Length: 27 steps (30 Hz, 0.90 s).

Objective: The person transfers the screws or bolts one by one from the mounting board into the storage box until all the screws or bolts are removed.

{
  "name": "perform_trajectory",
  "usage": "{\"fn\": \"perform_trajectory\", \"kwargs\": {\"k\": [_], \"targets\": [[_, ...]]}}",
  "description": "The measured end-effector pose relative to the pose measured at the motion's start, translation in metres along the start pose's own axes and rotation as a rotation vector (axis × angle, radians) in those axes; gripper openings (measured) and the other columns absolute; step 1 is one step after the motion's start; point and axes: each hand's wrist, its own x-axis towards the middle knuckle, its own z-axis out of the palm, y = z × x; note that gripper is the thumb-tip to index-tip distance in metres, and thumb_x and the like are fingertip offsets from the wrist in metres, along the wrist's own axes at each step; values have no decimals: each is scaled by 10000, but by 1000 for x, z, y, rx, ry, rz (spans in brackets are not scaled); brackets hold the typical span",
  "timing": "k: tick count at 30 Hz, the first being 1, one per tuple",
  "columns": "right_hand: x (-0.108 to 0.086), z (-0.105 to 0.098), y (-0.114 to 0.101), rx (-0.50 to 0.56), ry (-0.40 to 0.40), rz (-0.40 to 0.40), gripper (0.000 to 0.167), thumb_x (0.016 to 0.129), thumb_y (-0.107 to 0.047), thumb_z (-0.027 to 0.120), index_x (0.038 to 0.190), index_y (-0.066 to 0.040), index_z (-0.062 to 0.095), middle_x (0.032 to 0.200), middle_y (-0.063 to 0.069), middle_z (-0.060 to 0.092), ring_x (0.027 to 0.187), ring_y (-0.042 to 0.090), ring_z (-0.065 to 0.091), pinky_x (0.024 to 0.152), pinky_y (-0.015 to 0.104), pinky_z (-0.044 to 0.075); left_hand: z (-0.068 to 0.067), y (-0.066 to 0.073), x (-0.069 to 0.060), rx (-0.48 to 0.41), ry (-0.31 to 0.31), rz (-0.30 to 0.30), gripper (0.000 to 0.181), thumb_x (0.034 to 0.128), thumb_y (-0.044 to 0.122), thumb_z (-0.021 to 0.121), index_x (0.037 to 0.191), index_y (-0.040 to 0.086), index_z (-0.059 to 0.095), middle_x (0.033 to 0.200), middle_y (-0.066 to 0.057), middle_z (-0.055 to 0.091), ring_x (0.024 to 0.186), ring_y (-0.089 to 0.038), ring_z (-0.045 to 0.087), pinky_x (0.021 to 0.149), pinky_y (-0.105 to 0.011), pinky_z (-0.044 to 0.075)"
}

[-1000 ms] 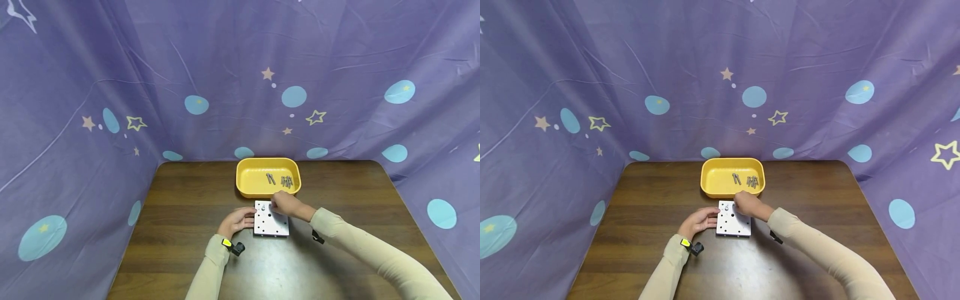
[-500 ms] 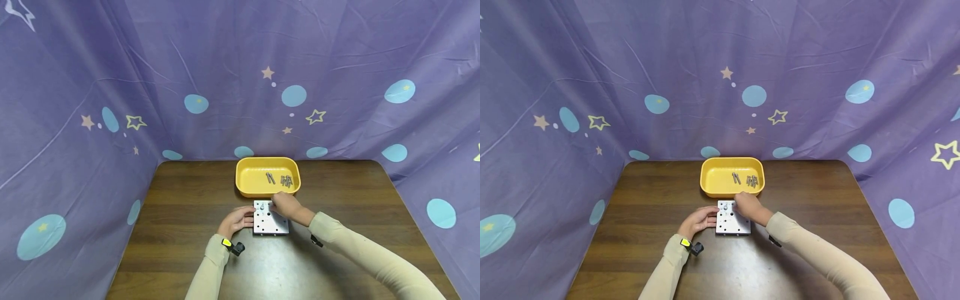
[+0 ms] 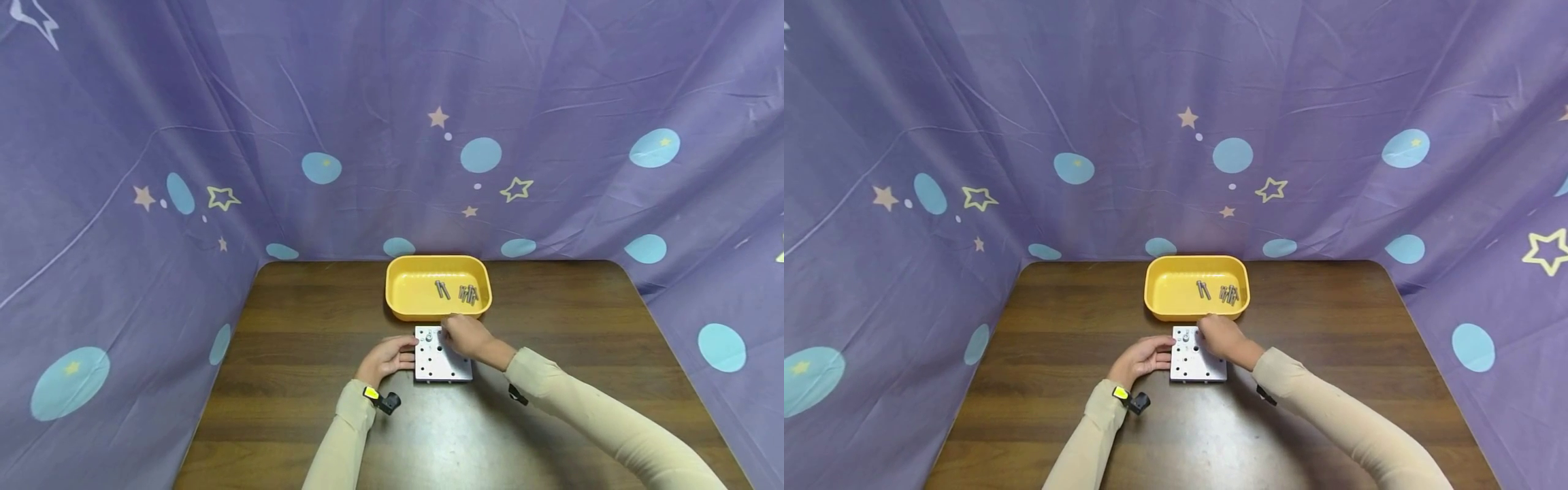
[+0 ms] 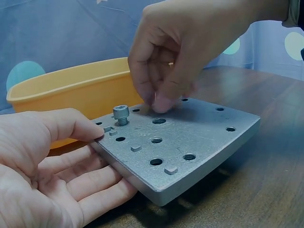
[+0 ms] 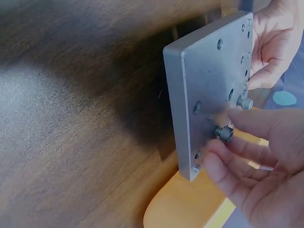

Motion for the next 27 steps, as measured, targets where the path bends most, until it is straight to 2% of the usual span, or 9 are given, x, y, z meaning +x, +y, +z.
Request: {"fn": "perform_trajectory", "kwargs": {"k": [4,10,16,22,24,27], "targets": [[-1,2,0,5,13,87,298,892,-85,728,651,-119,556,582,-30,509,538,116,454,485,282,410,1,1,-1,9,0,3,226,984,45,562,1195,-31,593,896,-22,701,811,-168,713,765,-335,626],[-2,3,-2,28,24,88,319,901,-58,723,649,-114,536,571,-30,475,531,118,445,477,274,379,1,0,-2,34,-6,26,430,953,-44,571,1370,-121,500,866,-18,704,765,-134,704,721,-311,627],[-1,3,-1,40,-11,65,298,909,-21,698,670,-124,553,601,-38,495,548,99,456,481,240,376,2,0,-3,33,-2,20,418,955,-49,570,1364,-120,516,864,-18,713,768,-136,707,706,-302,626],[-1,1,-1,38,-32,-39,219,831,111,663,713,-73,650,688,-3,588,611,105,478,514,248,413,2,2,-4,27,4,17,385,961,-51,560,1340,-115,534,860,-9,708,777,-138,703,720,-310,622],[-1,1,-1,35,-15,-11,199,847,64,696,712,-74,645,680,-2,583,607,110,482,521,255,426,2,2,-4,24,-7,19,383,963,-53,552,1340,-117,529,862,-7,710,785,-141,704,731,-315,621],[-1,1,-1,22,8,73,268,875,-53,745,662,-104,591,612,-23,543,558,116,482,496,263,428,2,2,-5,21,-20,26,368,965,-57,544,1328,-117,534,865,-9,713,794,-147,707,751,-328,625]]}}
